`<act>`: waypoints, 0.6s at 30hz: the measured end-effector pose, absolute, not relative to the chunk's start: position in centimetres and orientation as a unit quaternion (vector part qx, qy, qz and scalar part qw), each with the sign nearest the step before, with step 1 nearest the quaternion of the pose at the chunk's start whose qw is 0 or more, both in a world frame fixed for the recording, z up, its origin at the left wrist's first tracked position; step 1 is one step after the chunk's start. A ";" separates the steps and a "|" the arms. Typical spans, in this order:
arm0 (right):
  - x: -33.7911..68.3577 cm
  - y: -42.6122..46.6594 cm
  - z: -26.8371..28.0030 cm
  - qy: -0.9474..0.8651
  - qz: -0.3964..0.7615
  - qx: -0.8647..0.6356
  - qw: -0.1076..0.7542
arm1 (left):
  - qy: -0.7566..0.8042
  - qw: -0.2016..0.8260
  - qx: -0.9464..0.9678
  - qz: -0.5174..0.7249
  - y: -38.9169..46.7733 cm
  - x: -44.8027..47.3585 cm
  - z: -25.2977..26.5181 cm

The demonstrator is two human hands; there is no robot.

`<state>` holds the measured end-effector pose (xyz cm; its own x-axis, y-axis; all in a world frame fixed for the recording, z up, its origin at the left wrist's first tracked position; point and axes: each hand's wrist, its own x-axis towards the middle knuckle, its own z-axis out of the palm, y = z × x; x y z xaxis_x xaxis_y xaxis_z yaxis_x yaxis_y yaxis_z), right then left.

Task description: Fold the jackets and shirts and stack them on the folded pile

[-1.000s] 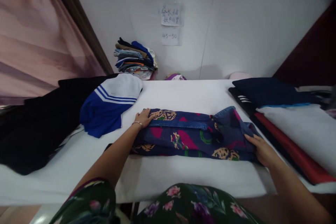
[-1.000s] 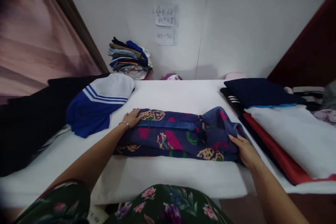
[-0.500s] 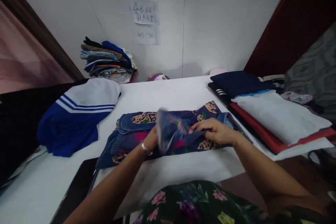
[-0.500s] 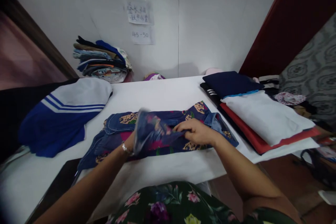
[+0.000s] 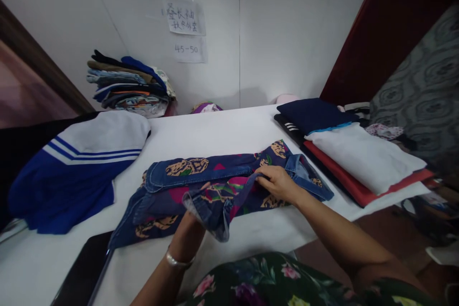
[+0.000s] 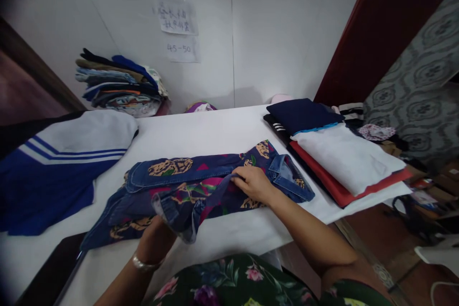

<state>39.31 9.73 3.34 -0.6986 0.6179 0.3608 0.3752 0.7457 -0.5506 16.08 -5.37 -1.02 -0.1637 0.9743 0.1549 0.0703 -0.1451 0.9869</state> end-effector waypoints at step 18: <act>37.1 9.3 5.2 -0.907 0.252 -0.261 0.212 | 0.628 -0.051 0.708 0.320 -3.3 16.8 -0.1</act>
<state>37.08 9.29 5.19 -0.7735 0.5807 0.2540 0.3669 0.7371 -0.5675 16.84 -3.29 -0.06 0.0068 0.8557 0.5175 0.9211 -0.2069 0.3299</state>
